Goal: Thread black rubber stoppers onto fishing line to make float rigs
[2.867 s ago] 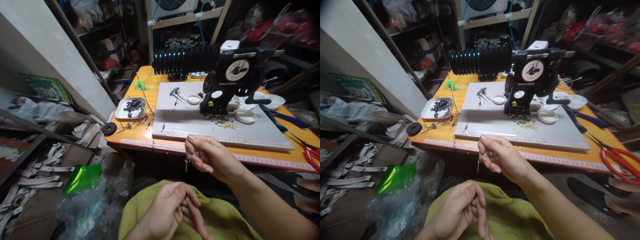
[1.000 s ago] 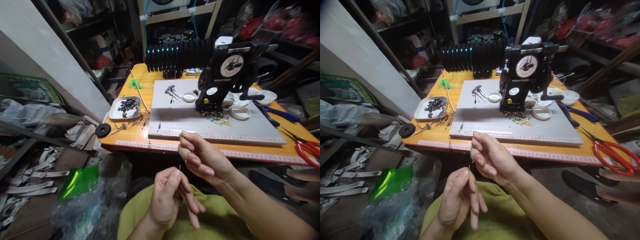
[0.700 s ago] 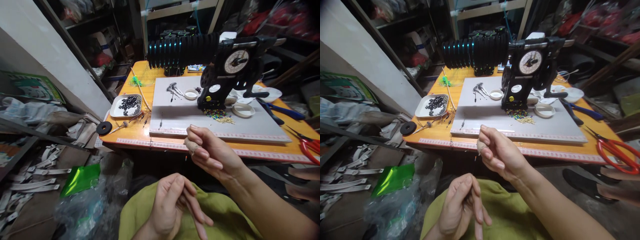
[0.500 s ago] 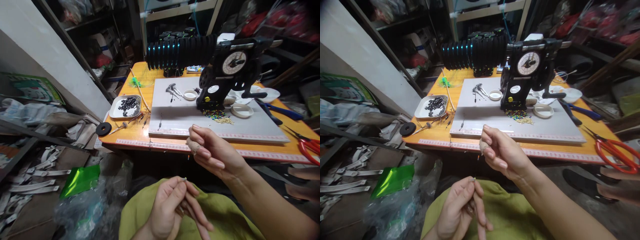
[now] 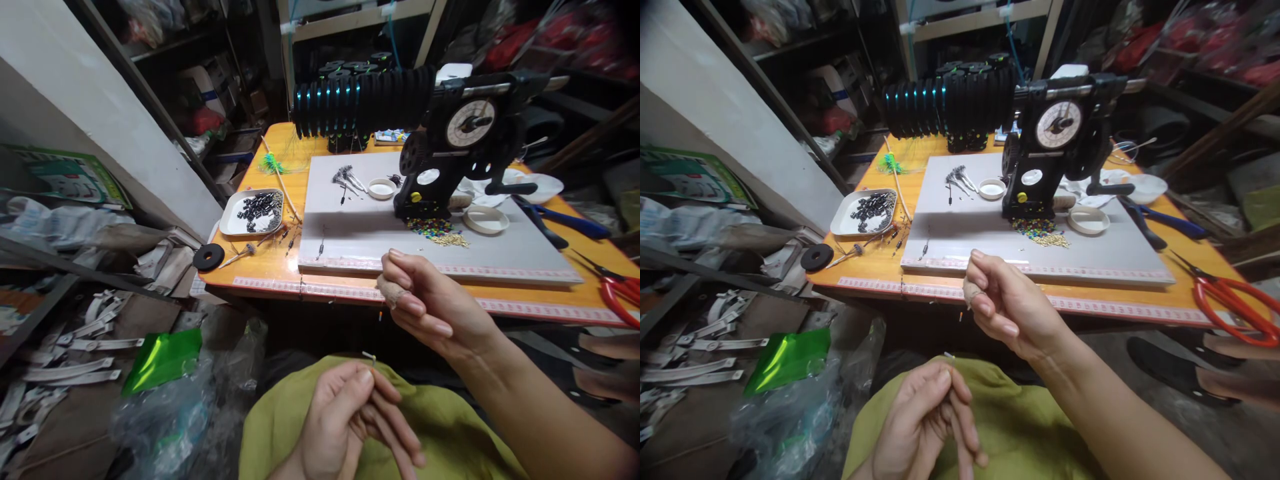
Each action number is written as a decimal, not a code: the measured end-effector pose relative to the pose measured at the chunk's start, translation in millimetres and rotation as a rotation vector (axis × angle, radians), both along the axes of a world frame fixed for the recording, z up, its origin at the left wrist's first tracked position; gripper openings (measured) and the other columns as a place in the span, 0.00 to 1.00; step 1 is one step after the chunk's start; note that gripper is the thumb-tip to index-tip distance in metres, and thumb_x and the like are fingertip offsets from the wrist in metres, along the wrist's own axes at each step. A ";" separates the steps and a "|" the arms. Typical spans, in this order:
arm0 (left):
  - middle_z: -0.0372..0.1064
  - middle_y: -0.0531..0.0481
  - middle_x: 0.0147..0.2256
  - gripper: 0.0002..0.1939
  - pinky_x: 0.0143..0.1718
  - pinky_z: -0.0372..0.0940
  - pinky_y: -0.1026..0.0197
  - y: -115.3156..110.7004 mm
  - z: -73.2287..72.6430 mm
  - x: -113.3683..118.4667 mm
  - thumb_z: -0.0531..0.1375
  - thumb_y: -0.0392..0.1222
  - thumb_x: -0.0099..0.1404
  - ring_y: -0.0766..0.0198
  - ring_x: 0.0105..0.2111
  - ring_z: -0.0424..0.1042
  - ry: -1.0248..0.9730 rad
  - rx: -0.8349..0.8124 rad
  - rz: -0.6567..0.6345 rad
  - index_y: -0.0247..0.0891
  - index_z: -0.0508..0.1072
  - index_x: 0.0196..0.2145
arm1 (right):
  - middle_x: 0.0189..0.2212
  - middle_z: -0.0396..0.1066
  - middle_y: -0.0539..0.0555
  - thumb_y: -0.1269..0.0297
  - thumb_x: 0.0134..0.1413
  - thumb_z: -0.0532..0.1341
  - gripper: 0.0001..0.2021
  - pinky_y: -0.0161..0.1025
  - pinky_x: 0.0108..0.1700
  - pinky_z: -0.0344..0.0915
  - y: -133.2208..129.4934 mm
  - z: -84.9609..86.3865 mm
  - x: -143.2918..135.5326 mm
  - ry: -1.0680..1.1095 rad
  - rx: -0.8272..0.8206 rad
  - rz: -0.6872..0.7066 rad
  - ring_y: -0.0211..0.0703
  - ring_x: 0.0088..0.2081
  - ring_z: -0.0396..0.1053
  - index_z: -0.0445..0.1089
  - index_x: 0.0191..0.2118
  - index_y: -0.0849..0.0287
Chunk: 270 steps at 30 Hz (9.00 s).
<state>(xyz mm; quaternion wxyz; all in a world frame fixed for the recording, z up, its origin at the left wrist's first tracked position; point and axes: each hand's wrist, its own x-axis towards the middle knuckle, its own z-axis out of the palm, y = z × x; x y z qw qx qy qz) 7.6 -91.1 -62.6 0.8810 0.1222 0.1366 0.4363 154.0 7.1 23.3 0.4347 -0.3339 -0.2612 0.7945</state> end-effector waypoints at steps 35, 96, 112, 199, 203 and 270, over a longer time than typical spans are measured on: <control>0.68 0.48 0.40 0.16 0.31 0.61 0.63 72.1 23.4 -8.6 0.60 0.43 0.68 0.67 0.27 0.64 1.190 0.733 0.416 0.43 0.73 0.53 | 0.15 0.65 0.44 0.53 0.61 0.63 0.15 0.23 0.11 0.46 8.6 -2.5 22.0 -0.540 0.371 0.032 0.25 0.11 0.54 0.73 0.37 0.63; 0.59 0.61 0.14 0.06 0.26 0.56 0.67 7.7 -1.2 3.3 0.56 0.42 0.72 0.73 0.17 0.58 0.271 0.116 0.273 0.38 0.65 0.37 | 0.25 0.72 0.50 0.53 0.60 0.63 0.15 0.28 0.23 0.68 -30.7 -48.6 9.9 -0.432 0.285 0.303 0.34 0.24 0.72 0.67 0.32 0.61; 0.73 0.52 0.23 0.17 0.28 0.62 0.62 30.7 -31.7 5.2 0.58 0.56 0.69 0.63 0.22 0.70 0.631 0.178 0.282 0.39 0.63 0.39 | 0.31 0.74 0.52 0.61 0.62 0.61 0.26 0.33 0.22 0.65 85.1 28.9 23.8 -0.907 0.771 -0.072 0.37 0.24 0.69 0.60 0.64 0.58; 0.73 0.50 0.18 0.20 0.15 0.61 0.71 140.0 77.4 28.6 0.62 0.54 0.66 0.71 0.13 0.67 0.636 0.495 0.423 0.34 0.73 0.26 | 0.49 0.71 0.57 0.58 0.65 0.61 0.16 0.48 0.45 0.73 111.1 45.2 2.1 -0.108 0.221 0.043 0.46 0.45 0.73 0.68 0.54 0.61; 0.74 0.50 0.18 0.19 0.15 0.61 0.72 122.6 72.0 26.4 0.62 0.53 0.66 0.71 0.13 0.68 0.597 0.434 0.348 0.33 0.74 0.28 | 0.49 0.71 0.57 0.58 0.65 0.60 0.16 0.47 0.44 0.73 111.1 46.1 -2.1 -0.107 0.233 -0.023 0.45 0.44 0.73 0.68 0.53 0.61; 0.75 0.47 0.36 0.17 0.46 0.60 0.59 54.9 43.1 -5.6 0.51 0.42 0.75 0.58 0.41 0.71 0.771 0.581 0.313 0.39 0.73 0.31 | 0.22 0.65 0.44 0.58 0.59 0.66 0.11 0.29 0.19 0.59 12.8 -21.6 -3.0 0.028 0.236 0.130 0.25 0.13 0.56 0.67 0.35 0.59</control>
